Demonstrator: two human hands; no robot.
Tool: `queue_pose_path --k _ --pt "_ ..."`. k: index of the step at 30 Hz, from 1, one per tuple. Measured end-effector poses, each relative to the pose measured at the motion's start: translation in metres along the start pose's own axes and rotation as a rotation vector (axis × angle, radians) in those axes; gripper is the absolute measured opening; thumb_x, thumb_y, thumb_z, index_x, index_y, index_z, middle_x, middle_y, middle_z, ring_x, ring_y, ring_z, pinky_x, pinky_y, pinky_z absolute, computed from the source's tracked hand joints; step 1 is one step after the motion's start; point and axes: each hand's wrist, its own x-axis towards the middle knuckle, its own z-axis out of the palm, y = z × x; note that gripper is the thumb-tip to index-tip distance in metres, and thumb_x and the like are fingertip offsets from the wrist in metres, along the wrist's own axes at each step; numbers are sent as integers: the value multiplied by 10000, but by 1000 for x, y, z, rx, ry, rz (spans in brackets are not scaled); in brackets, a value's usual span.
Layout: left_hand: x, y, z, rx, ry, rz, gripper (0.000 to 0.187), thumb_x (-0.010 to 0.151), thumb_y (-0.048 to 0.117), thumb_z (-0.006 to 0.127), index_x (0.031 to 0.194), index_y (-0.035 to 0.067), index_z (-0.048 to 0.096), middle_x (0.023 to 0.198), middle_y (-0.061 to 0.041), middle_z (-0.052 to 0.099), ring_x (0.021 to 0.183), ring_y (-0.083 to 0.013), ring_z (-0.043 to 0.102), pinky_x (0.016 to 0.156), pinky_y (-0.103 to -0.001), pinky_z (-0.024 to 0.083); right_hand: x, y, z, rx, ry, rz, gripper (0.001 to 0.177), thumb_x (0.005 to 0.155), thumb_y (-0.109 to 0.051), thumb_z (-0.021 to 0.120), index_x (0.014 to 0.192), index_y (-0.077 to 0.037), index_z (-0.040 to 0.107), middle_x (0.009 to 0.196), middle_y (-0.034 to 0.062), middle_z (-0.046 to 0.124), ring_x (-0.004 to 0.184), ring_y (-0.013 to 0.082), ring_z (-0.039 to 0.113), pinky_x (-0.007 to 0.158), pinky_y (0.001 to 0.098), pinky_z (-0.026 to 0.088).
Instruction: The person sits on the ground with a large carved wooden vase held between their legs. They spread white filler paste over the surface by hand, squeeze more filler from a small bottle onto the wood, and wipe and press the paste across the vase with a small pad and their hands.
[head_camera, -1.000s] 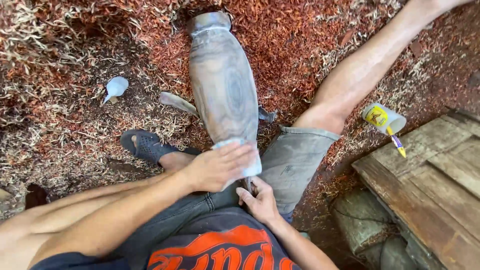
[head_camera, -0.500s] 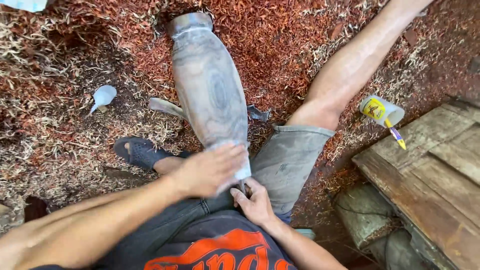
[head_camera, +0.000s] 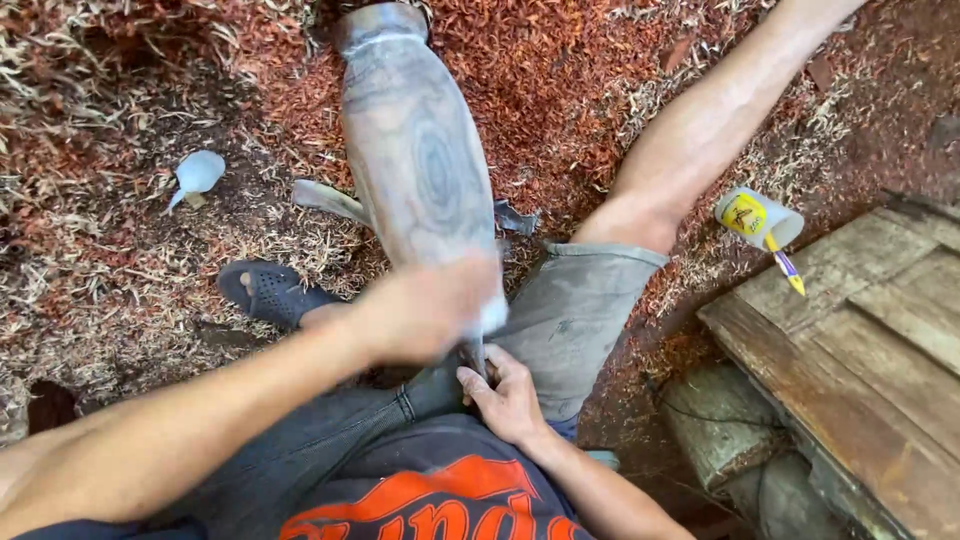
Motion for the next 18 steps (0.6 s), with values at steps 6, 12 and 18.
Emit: queue_pose_path --k 6,12,18 --pt "30 -87 -84 -34 631 -307 399 1030 216 667 1398 69 621 1499 -185 548 1438 -424 435 1207 -497 326 -1 -1 3 5 -2 19 160 973 -108 681 1106 -26 645 697 -6 637 606 61 592 537 240 466" --pt "-27 23 40 132 333 34 498 880 192 623 1355 42 606 1514 -132 559 1497 -309 480 1273 -480 324 1 16 -1 -35 4 44 134 976 -112 690 1053 -9 657 707 -1 663 606 69 607 534 243 479" --pt "24 -104 -45 -80 569 -257 483 1034 325 632 1452 88 588 1496 -205 540 1399 -397 476 1182 -502 371 -2 -9 4 6 23 71 141 966 -133 684 1067 -39 657 679 1 646 578 68 579 489 249 439"
